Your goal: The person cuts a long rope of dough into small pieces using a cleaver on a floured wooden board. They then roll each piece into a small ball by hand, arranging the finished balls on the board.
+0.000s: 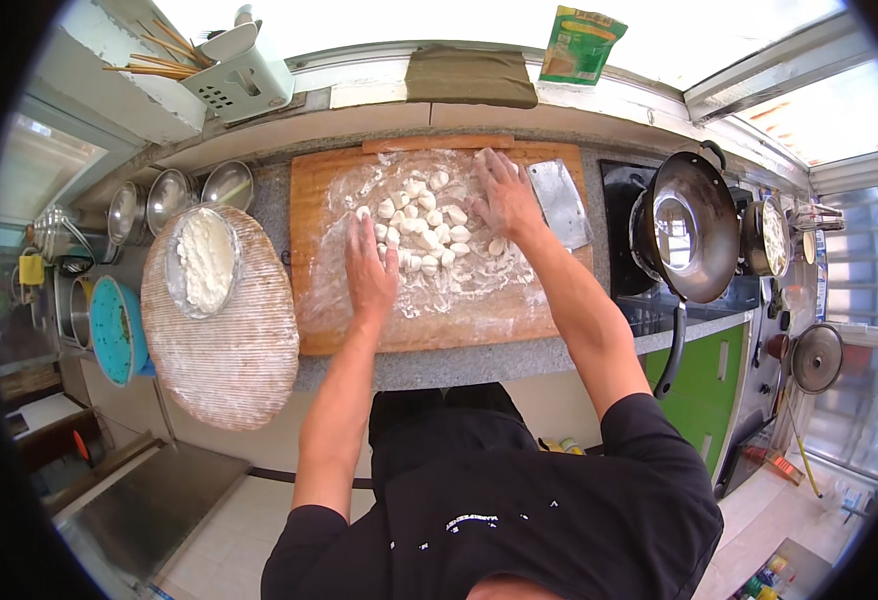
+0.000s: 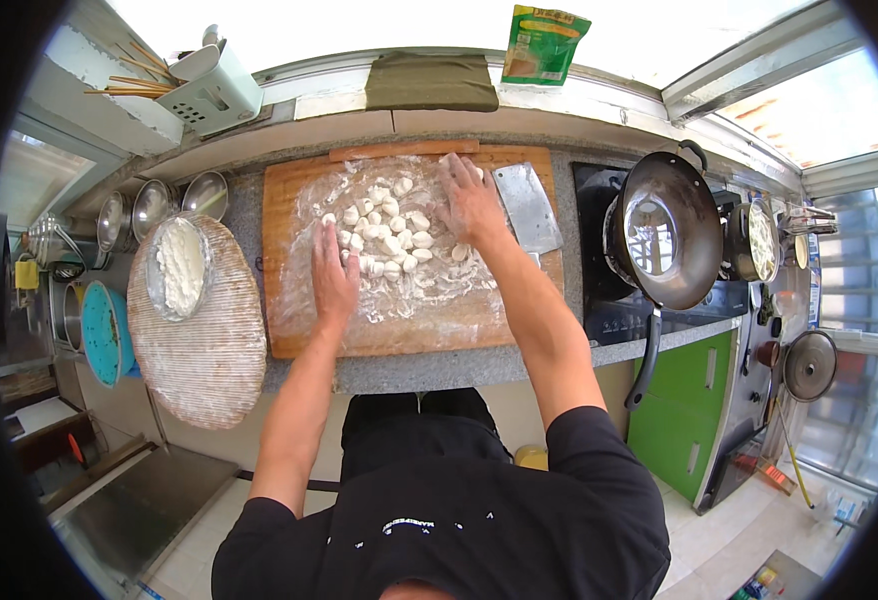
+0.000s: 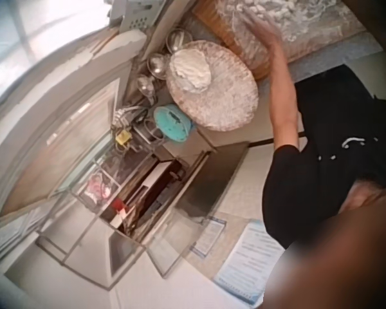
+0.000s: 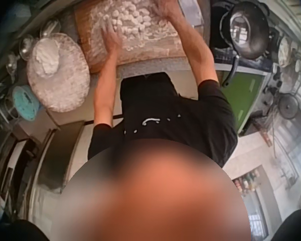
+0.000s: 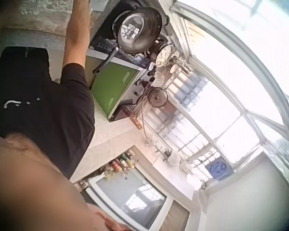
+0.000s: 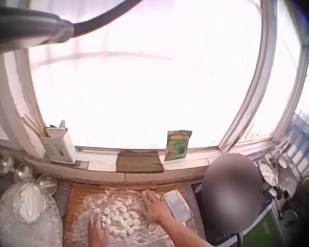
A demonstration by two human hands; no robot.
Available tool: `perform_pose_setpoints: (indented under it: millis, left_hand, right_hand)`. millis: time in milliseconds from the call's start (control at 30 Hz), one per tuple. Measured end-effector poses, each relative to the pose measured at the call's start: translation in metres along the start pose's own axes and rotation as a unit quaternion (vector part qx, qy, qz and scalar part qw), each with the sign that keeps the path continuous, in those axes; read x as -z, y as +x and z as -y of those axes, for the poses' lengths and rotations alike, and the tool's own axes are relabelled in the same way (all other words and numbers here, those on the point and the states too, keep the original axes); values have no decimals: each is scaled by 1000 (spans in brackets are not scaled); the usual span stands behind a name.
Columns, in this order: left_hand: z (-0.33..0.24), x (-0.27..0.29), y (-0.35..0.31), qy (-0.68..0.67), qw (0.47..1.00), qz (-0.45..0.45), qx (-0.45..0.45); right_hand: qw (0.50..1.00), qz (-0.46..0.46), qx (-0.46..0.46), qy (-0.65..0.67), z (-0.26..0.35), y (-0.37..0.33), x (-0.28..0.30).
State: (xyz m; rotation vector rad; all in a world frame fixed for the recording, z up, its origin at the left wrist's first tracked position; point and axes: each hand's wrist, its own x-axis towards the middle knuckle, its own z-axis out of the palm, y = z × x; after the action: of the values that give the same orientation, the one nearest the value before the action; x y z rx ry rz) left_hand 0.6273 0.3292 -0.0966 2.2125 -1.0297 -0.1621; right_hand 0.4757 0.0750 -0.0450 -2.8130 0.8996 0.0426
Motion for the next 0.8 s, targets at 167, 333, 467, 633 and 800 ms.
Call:
perform_pose_setpoints:
  millis: [167,333,467,633,800]
  left_hand:
    - [-18,-14,48,116,990,79,18]
    - [-53,-17,54,204,942,247,-95]
    - [-54,0,24,190,919,293,-183]
    - [-39,24,-1,214,925,280,-140]
    - [-6,12,2,229,965,128,-21]
  right_hand:
    - [985,125,107,-45,54,-25,-14]
    - [978,159,133,16,45,-84,-20]
    - [998,44,9,44,12,-101,-45]
    - [994,-10,-59,96,34,-48,-26]
    - [993,74,32,87,84,-35,-27]
